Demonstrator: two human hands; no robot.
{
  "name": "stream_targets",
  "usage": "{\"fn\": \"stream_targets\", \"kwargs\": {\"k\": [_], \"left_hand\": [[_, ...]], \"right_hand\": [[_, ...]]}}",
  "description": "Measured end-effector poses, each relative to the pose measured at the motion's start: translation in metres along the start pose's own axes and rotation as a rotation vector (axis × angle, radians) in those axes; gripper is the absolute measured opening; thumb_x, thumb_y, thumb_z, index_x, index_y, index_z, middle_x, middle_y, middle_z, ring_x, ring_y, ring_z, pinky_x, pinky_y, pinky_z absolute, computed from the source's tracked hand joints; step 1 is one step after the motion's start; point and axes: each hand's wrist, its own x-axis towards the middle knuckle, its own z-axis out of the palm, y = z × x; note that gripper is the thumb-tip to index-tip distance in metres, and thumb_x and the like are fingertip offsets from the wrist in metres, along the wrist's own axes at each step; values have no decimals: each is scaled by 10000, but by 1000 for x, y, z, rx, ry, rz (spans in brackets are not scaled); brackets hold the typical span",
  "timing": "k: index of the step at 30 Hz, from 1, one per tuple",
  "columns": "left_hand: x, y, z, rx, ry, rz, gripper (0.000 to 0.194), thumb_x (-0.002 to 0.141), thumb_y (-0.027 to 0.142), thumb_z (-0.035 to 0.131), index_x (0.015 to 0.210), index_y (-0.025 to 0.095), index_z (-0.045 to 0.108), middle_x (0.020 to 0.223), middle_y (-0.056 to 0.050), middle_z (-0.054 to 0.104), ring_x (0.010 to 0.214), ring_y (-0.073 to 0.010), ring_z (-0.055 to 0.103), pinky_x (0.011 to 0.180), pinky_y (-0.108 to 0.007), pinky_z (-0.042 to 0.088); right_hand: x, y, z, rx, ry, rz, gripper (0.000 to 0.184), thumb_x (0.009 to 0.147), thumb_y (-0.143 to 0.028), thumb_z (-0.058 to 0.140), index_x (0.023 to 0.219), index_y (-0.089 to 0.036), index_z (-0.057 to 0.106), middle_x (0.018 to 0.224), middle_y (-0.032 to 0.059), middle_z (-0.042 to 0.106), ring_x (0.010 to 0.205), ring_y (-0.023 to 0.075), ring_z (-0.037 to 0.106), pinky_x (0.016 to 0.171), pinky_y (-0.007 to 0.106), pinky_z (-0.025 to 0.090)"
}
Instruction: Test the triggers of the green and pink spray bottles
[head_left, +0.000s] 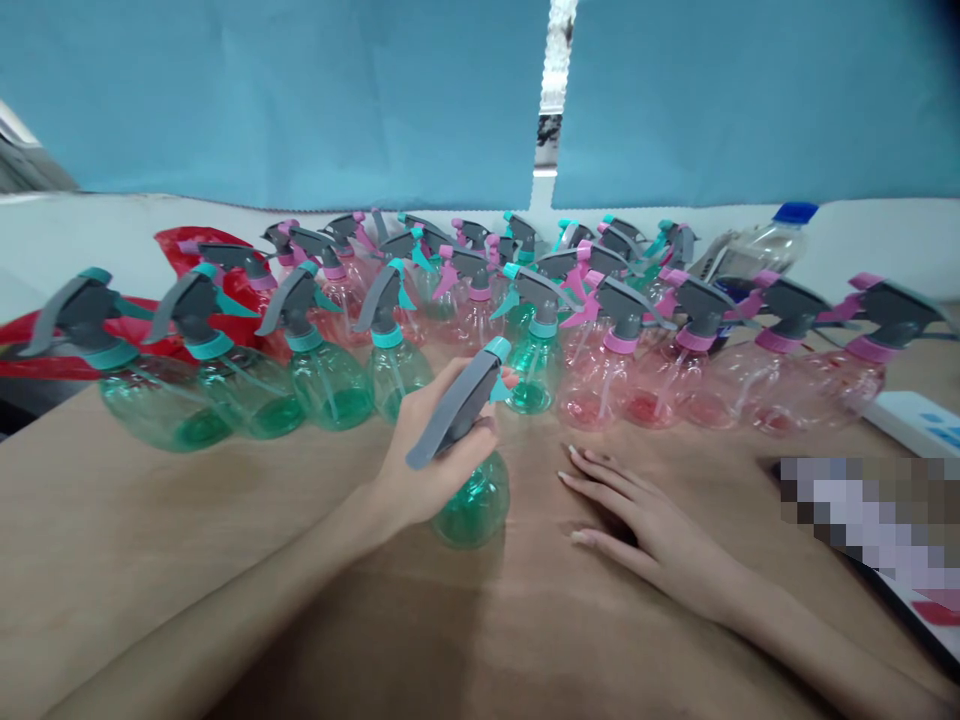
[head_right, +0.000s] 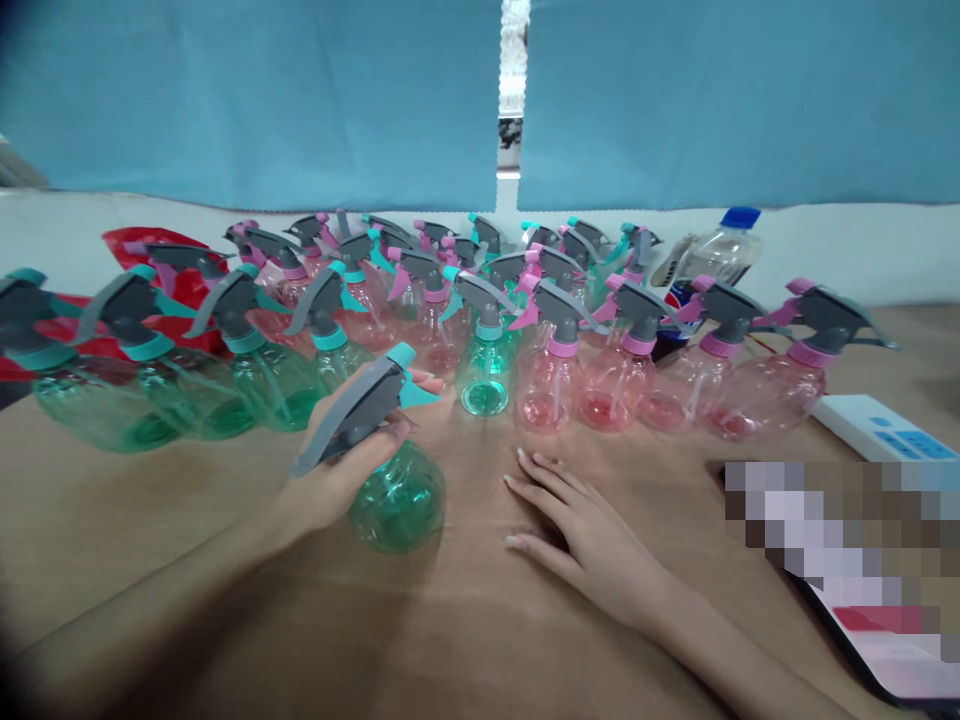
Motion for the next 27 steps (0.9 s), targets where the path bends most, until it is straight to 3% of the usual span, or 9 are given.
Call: {"fn": "stream_targets", "kwargs": {"k": [19,27], "left_hand": [[-1,2,0,-8,-7,-4,171,751,238,501,919,210,516,742,18,564,686,-172,575,586,-286,414],[1,4,-2,3,-31,16,150,740,213,489,881,204,539,691,34,538,604,-135,495,574,-276,399]], "right_hand": [[0,0,1,13,6,-1,545,911,-501,517,1416,-314,433,1531,26,336,1411,289,289,1136,550,279],[1,-1,0,-26,-23,13,556,915,-534,489,1413,-292,441,1533,30,326,1413,272,287,1139,540,278]]}}
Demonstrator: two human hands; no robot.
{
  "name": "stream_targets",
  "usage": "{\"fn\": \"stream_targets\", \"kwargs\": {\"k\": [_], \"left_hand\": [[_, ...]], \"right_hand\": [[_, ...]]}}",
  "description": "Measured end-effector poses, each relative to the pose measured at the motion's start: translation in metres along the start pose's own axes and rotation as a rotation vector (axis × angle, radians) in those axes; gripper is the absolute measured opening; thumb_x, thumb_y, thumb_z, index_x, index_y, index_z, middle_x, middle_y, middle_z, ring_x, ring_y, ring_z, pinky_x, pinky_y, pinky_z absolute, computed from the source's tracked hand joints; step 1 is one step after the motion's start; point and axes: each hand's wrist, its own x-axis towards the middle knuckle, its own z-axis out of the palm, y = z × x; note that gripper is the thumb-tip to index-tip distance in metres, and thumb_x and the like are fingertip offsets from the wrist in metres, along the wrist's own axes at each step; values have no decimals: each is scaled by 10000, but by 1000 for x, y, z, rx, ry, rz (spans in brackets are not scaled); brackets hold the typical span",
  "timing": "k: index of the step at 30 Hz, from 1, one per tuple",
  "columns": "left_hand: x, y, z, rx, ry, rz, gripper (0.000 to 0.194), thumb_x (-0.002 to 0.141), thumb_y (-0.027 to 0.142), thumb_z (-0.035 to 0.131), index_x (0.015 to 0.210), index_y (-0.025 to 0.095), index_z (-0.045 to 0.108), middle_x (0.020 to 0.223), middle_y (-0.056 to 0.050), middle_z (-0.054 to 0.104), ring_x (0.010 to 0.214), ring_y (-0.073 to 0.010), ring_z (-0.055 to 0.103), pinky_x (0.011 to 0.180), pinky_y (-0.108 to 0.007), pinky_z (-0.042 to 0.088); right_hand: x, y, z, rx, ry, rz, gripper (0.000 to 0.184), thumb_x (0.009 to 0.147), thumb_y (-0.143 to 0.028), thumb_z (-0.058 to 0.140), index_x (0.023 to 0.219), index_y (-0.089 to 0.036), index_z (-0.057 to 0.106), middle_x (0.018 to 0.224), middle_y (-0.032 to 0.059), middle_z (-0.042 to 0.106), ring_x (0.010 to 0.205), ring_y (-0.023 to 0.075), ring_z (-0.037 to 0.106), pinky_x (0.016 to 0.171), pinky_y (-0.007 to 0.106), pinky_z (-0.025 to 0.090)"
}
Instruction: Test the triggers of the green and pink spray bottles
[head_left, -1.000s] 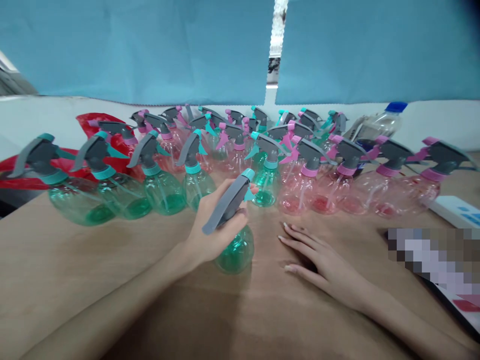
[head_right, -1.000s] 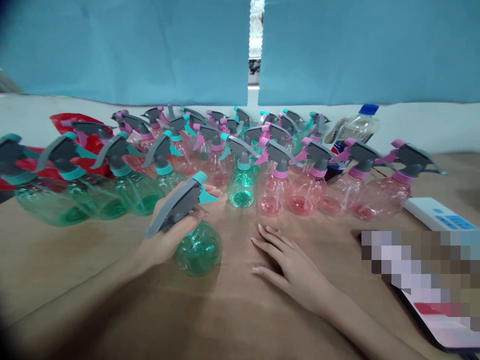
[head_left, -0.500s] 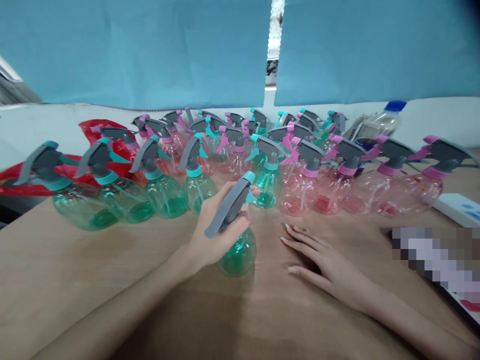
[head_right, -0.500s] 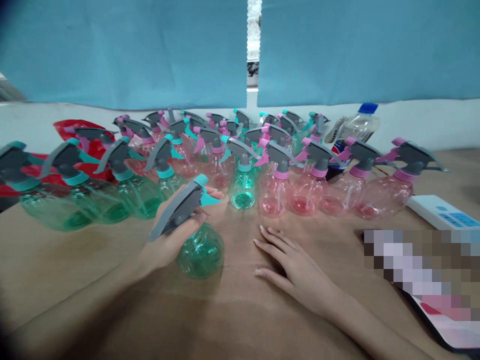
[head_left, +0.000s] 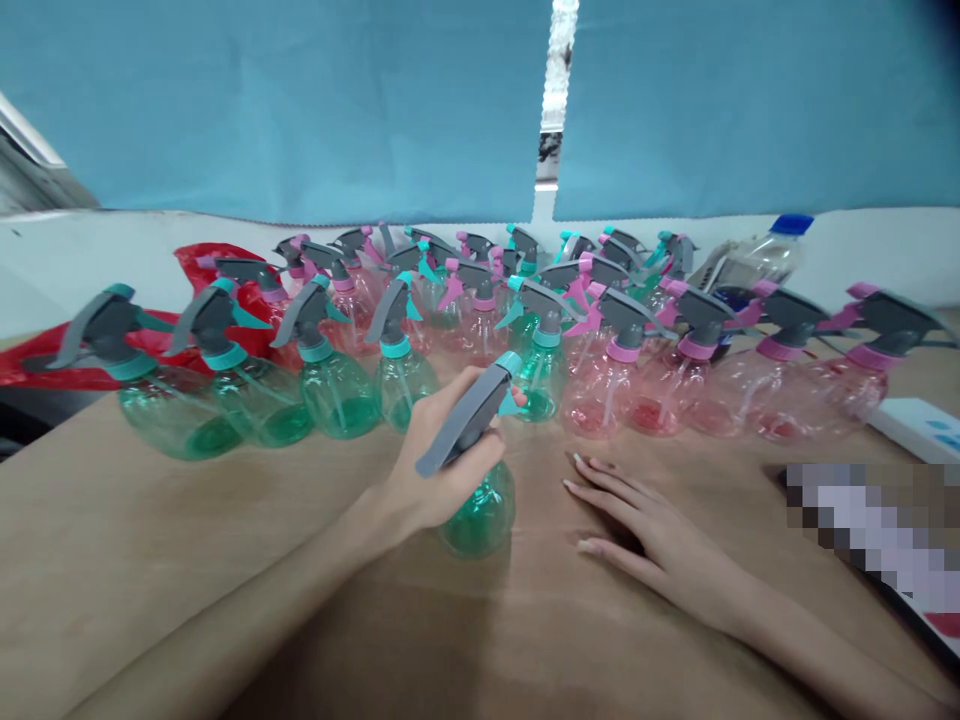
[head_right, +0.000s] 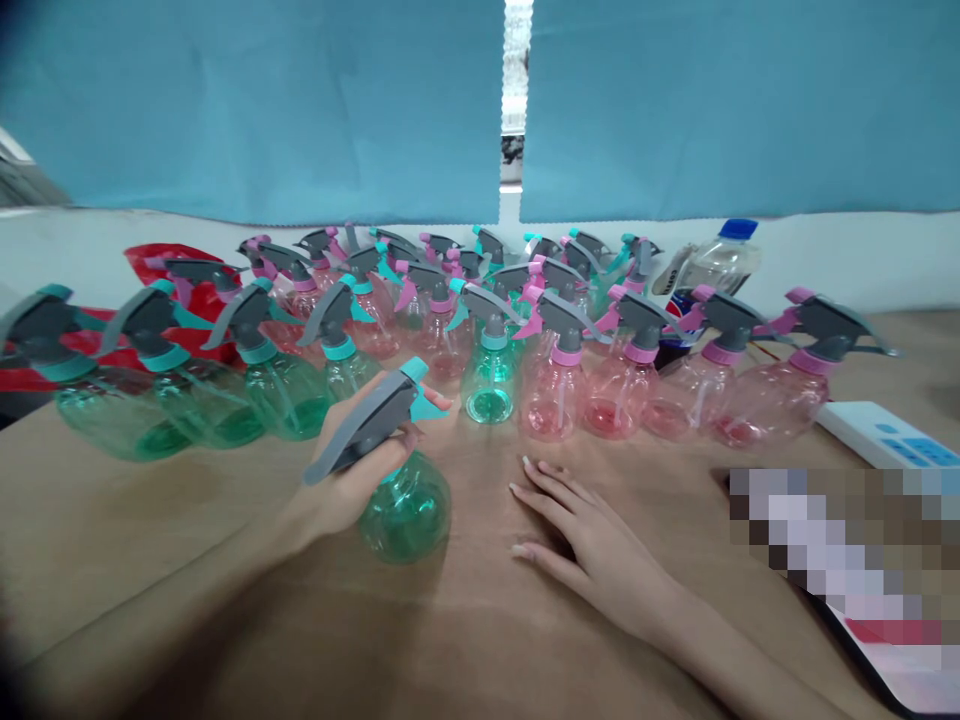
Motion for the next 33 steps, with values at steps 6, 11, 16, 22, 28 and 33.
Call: {"fn": "stream_targets", "kwargs": {"k": [6,11,16,22,28,33], "left_hand": [[1,0,-2,13,-25,22,91,729,198,495,818,193,510,630,53,465,516,-102,374,470,-244,316],[1,-5,-1,-12,-36,58,114,745,164,490,851,194,520,717,40,521,589,-109,429,537,-249,368],[1,-4,-1,-37,-42,78,104,740,152,479,832,186,514,773,26,548,613,-104,439,525,-239,358],[2,-3,-1,-44,-13,43,133,730,187,480,854,181,529,684,42,495,589,-110,441,534,-248,354],[-1,-4,1,-37,-2,6,276,730,173,490,987,225,577,672,55,494,590,-124,475,577,-263,384],[-2,-1,2,-54,5,-32,238,730,209,493,954,216,575,727,28,553,643,-145,517,605,-283,412]], "right_hand": [[2,-1,-1,0,-11,7,564,913,-540,486,1406,-268,454,1531,40,329,1413,272,289,1139,535,279],[0,-1,-1,-16,-8,-7,553,928,-526,467,1414,-265,441,1536,45,307,1415,269,281,1137,538,278],[0,0,0,-24,-10,-7,559,929,-528,462,1424,-270,425,1545,39,291,1421,262,268,1139,533,275],[1,0,-1,-2,-10,7,563,915,-535,486,1413,-274,447,1536,45,319,1414,277,284,1136,532,285],[1,1,0,-6,-7,11,569,912,-543,486,1416,-285,441,1541,40,314,1418,272,278,1142,523,277],[0,1,0,4,-1,10,564,907,-540,499,1410,-288,450,1536,43,324,1414,279,287,1138,532,281]]}}
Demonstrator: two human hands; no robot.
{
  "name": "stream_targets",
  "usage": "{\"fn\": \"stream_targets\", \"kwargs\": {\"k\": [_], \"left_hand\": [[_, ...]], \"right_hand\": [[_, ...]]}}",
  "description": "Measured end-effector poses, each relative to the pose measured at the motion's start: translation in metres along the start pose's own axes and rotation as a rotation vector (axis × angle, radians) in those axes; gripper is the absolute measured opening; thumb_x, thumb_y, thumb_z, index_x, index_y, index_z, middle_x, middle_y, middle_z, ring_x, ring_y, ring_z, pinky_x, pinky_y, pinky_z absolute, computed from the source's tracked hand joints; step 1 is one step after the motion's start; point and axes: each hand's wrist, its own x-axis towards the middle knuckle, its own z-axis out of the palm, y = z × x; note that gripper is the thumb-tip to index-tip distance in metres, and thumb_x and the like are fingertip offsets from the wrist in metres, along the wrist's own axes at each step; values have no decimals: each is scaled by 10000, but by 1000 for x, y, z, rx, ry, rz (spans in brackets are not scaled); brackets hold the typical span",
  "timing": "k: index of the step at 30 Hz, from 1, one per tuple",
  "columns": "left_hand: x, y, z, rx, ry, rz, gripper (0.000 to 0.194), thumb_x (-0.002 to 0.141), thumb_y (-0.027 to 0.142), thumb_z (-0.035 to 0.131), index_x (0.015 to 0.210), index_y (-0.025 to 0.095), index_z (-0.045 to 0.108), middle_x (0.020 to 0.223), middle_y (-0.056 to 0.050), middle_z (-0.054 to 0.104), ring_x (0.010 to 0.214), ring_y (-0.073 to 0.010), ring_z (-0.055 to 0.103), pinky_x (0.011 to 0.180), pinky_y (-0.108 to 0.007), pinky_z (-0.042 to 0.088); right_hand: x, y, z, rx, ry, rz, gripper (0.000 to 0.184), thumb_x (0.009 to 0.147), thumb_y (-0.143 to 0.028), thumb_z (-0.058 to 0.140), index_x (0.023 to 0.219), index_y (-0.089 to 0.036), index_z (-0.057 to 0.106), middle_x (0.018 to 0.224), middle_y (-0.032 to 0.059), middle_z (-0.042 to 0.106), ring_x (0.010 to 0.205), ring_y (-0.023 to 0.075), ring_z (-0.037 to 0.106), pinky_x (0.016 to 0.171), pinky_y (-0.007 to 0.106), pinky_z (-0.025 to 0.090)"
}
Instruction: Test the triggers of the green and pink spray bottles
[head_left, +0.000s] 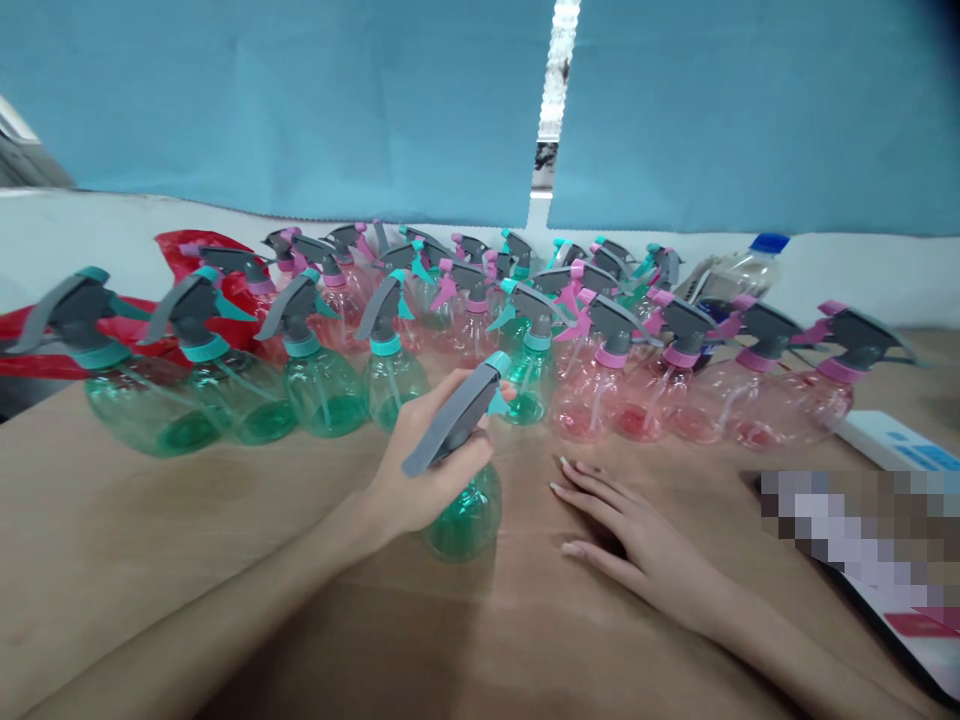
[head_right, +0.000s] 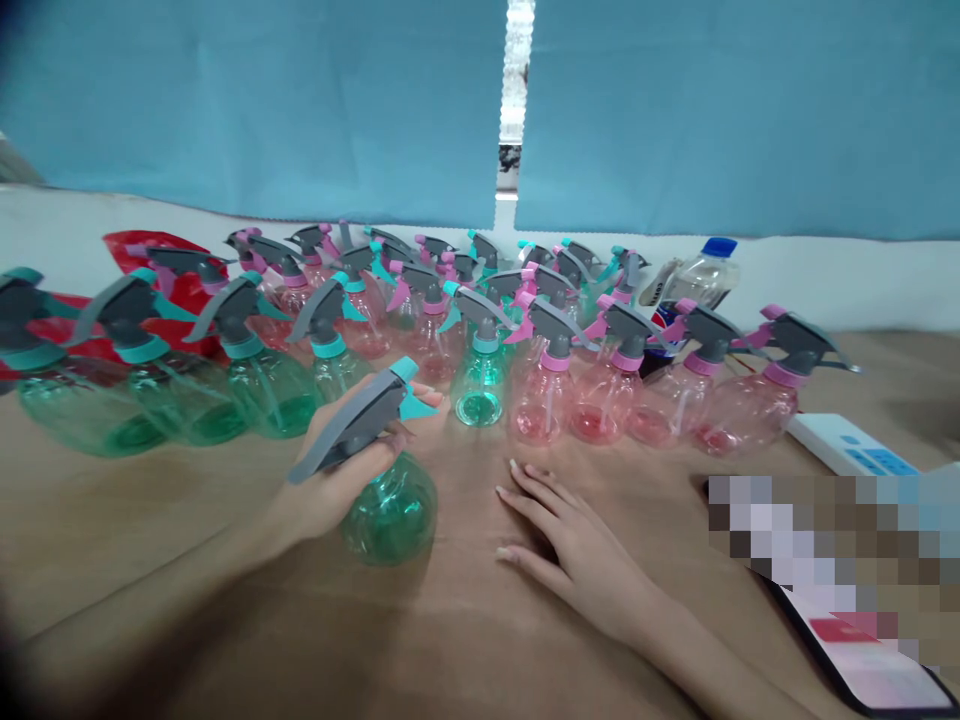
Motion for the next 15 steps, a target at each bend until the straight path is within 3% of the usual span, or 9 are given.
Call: {"fn": "stream_targets", "kwargs": {"k": [15], "left_hand": [[0,-6,1,-18,-5,55,314,735,155,497,1029,222,584,646,60,484,573,-124,453,551,-257,365]], "right_hand": [[0,-1,0,3,10,-6,554,907,-532,504,1398,-279,468,1526,48,345,1408,278,302,1133,535,290]]}}
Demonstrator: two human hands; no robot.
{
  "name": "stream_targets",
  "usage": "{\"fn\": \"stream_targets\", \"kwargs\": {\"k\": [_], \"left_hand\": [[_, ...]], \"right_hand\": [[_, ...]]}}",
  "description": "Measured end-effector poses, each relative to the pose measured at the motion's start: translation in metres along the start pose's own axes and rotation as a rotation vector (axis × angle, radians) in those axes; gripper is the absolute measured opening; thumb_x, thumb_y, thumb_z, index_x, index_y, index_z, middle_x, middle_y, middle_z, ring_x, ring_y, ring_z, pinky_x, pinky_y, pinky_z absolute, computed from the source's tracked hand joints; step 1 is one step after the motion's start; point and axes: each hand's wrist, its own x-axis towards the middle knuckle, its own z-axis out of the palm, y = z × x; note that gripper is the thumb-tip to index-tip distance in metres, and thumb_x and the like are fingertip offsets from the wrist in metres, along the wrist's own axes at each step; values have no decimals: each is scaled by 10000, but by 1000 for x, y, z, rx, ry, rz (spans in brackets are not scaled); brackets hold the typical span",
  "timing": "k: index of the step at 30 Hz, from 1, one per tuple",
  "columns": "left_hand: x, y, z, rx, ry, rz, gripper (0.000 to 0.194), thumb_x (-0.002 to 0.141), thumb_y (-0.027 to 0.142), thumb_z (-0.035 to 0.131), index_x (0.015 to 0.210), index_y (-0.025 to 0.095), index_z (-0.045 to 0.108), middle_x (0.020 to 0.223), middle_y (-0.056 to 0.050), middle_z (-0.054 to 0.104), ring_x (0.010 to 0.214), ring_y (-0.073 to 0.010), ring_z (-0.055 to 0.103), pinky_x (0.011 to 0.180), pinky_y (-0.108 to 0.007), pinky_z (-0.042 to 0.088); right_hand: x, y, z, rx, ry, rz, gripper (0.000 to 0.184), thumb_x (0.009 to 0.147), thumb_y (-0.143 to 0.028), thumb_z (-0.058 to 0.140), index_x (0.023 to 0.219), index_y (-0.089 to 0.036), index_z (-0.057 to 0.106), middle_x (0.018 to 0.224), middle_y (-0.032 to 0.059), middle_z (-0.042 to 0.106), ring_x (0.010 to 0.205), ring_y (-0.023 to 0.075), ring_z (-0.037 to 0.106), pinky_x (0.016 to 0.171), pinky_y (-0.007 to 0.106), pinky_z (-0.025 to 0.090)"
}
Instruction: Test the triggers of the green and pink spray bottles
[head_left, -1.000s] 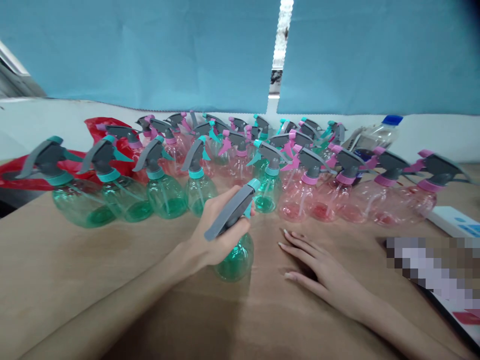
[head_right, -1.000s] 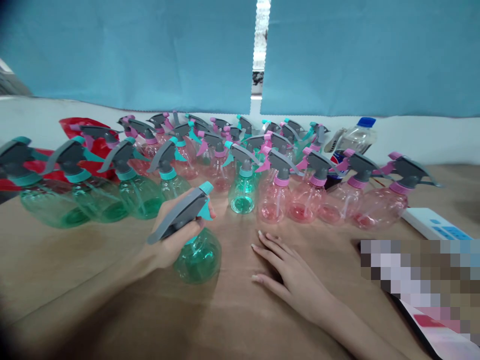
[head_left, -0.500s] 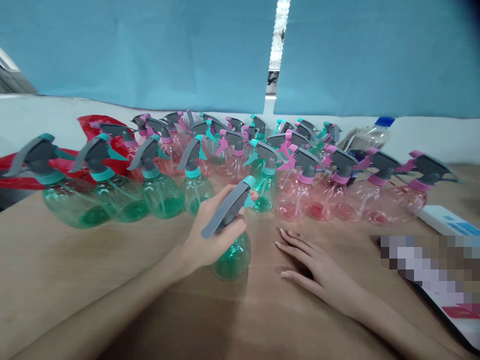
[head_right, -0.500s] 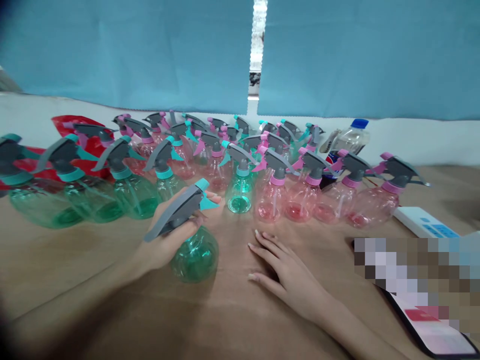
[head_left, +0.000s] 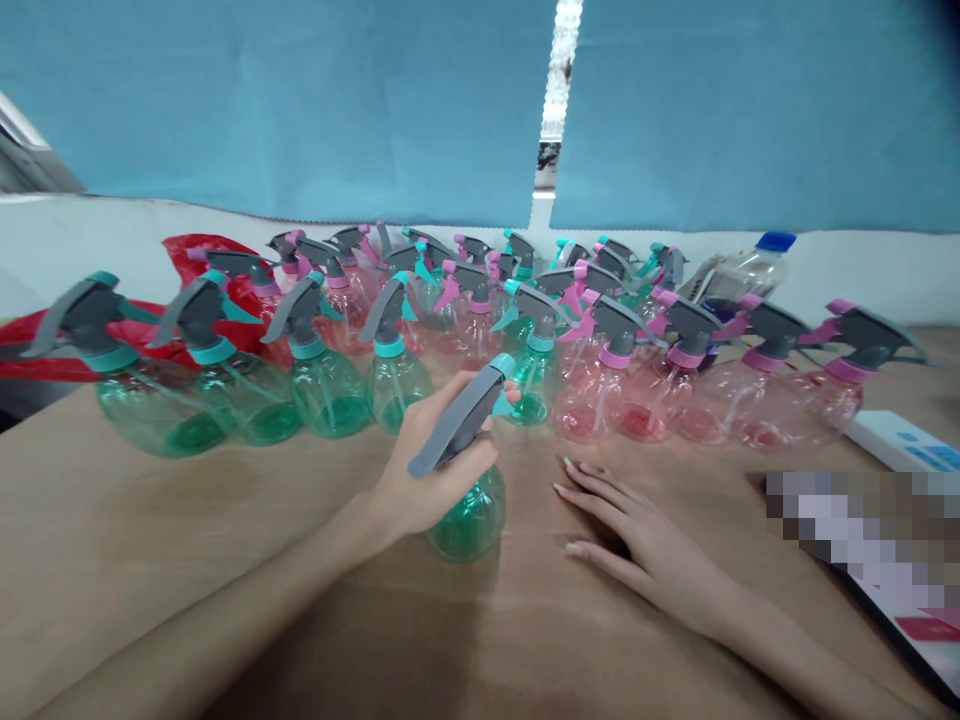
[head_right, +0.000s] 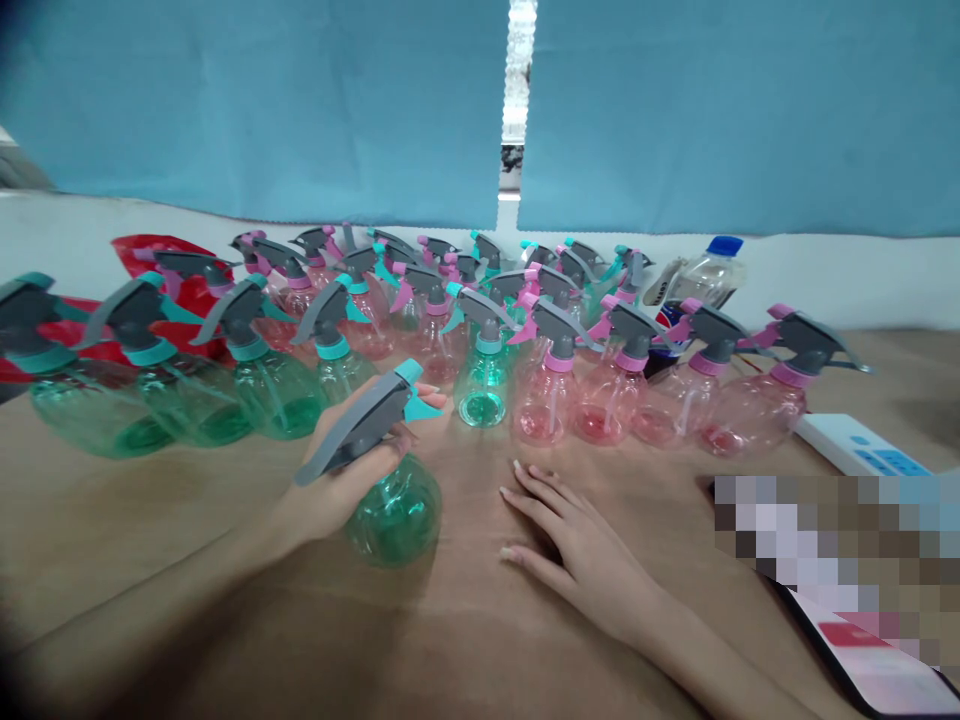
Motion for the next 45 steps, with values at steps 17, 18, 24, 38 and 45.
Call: {"fn": "stream_targets", "kwargs": {"k": [17,18,24,38,45], "left_hand": [[1,8,0,35,-6,-44,190,713,191,473,896,212,522,657,50,526,579,-126,472,557,-262,381],[1,9,-1,34,-7,-44,186,709,190,467,885,209,522,666,46,531,586,-126,475,560,-263,383],[1,10,-1,51,-5,-47,157,725,199,475,875,207,522,651,49,509,574,-123,457,564,-264,384],[23,-12,2,232,256,52,89,769,154,523,843,189,560,657,55,546,592,-112,492,603,-245,422],[55,-27,4,300,270,44,160,870,314,548,939,182,607,747,11,644,675,-139,573,664,-270,442]], "right_hand": [[0,-1,0,-11,-5,-2,552,914,-534,489,1397,-269,468,1523,51,351,1409,269,302,1139,529,279],[0,-1,0,-12,-7,-4,554,914,-536,487,1397,-266,469,1524,53,349,1409,268,302,1139,528,279],[0,-2,0,6,6,-8,545,912,-526,497,1399,-283,465,1520,53,357,1403,278,313,1134,541,285],[15,-21,-13,-34,73,-38,423,925,-492,487,1239,-224,580,1341,106,575,1228,275,541,991,465,473],[76,-64,-30,12,297,-31,643,862,-548,566,1377,-197,410,1284,149,589,1069,315,629,889,494,509]]}}
